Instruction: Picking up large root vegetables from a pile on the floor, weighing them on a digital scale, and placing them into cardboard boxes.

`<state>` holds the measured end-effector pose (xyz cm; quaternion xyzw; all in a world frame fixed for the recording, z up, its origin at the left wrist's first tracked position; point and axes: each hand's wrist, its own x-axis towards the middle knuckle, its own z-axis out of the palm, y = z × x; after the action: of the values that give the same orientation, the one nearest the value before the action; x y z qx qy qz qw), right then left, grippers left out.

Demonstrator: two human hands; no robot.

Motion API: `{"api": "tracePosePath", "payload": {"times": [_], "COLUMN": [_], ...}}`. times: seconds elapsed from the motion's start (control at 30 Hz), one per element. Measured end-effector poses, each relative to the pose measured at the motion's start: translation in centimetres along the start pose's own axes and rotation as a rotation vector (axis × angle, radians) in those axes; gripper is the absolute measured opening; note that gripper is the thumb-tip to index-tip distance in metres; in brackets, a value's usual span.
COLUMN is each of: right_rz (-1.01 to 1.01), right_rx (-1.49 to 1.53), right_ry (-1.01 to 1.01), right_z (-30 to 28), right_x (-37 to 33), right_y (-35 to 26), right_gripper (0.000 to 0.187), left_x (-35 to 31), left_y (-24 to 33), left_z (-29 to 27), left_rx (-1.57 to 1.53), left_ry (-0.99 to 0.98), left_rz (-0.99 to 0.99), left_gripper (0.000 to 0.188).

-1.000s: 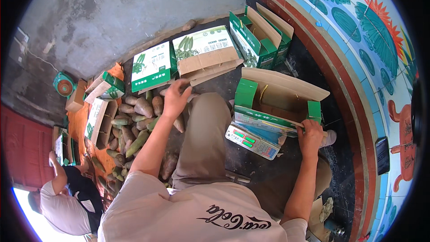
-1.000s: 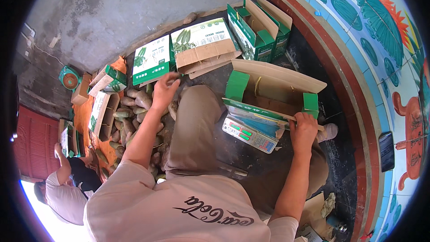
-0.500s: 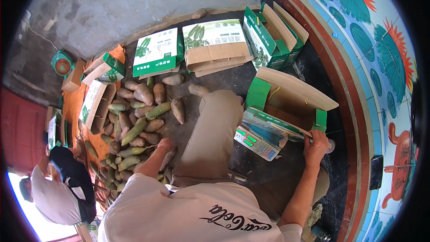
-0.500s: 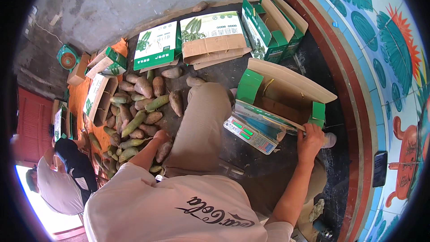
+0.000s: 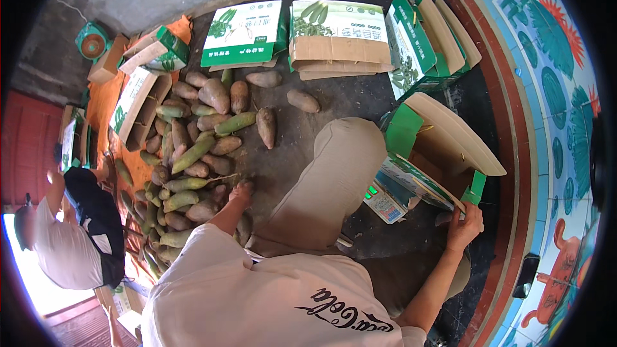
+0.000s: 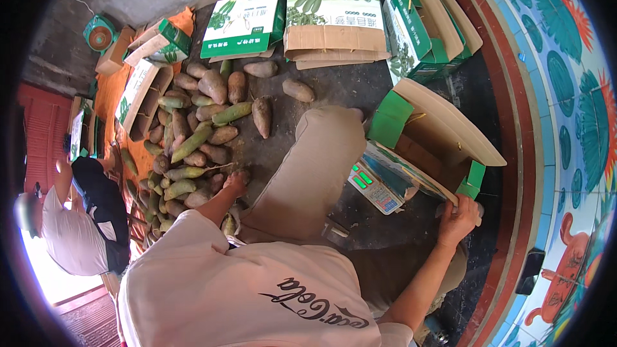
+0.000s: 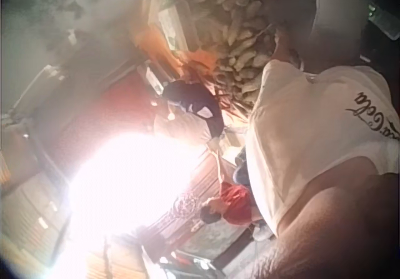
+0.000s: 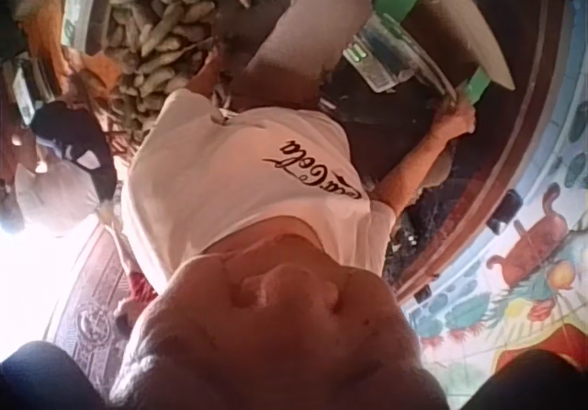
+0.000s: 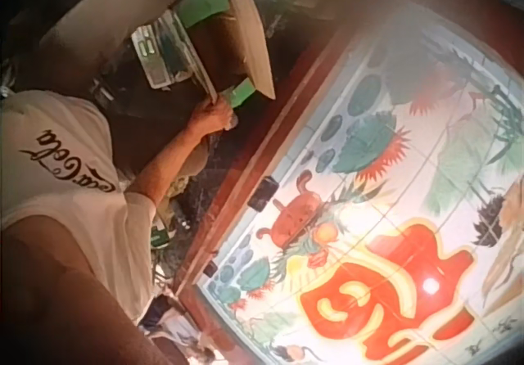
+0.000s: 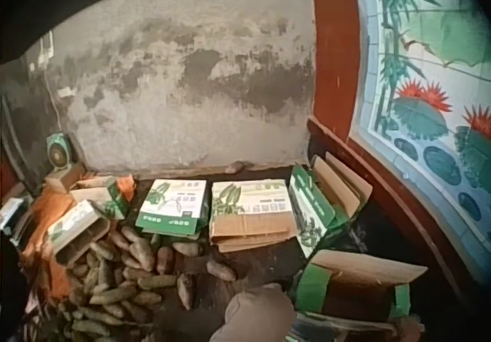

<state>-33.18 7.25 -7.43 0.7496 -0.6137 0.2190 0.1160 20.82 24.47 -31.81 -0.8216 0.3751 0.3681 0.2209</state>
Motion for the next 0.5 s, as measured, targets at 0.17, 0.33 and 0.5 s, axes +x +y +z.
{"api": "tracePosePath", "payload": {"times": [0.17, 0.33, 0.5], "right_rz": [-0.020, -0.004, 0.034], "right_rx": [-0.039, -0.083, -0.114], "right_ry": [0.001, 0.021, 0.006], "right_z": [0.1, 0.8, 0.9], "right_x": [-0.2, -0.3, -1.0], "right_y": [0.1, 0.5, 0.8], "right_gripper": [0.018, 0.019, 0.020], "left_x": [1.1, 2.8, 2.3], "left_y": [0.0, -0.1, 0.9], "left_z": [0.7, 1.5, -0.3], "left_rx": [0.021, 0.094, 0.160], "left_ry": [0.028, 0.004, -0.083], "left_rz": [0.047, 0.034, 0.011], "left_gripper": [0.079, 0.086, 0.083]}}
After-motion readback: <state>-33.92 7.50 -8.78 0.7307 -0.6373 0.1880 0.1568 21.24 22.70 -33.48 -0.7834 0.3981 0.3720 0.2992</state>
